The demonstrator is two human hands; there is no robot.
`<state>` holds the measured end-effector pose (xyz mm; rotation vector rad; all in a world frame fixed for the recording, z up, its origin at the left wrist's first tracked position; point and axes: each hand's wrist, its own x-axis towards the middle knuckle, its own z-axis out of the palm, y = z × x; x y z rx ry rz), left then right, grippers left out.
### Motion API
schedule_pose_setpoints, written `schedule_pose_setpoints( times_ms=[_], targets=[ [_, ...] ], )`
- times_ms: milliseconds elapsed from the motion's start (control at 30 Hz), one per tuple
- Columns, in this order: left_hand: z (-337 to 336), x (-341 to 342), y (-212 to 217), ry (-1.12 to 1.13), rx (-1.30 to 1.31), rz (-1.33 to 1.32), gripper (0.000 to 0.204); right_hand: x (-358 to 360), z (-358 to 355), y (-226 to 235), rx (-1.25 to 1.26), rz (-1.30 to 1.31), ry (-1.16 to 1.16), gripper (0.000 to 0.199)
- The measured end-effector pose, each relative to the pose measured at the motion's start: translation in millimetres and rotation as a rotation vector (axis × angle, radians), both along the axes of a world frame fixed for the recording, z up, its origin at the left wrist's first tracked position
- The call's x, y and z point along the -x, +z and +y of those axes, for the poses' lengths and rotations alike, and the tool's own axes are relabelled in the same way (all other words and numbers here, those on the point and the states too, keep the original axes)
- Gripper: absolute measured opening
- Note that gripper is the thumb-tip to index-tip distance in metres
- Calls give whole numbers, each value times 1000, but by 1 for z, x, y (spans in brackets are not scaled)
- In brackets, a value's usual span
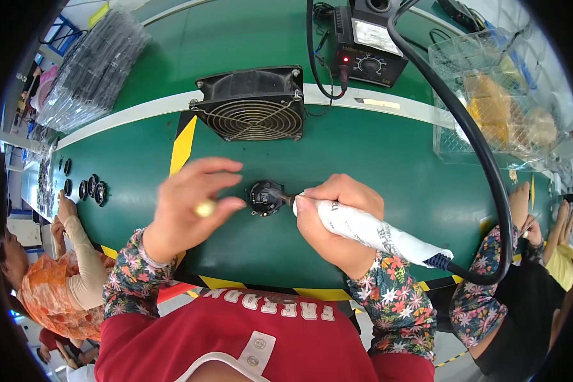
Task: The person solders electronic components onto small circular circuit boards using a soldering iron and solder wire, with a cooling fan nearby.
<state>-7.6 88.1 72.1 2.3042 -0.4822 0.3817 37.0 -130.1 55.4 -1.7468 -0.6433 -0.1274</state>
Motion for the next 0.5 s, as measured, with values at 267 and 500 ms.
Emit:
schedule_pose_setpoints(
  times_ms=[267,500],
  targets=[
    [-4,-11,-26,-159,455,-133,50,-3,5,-3,12,28,14,9],
    [-5,-10,-33,-132,387,-72,54,-3,6,-5,27,36,15,8]
  ],
)
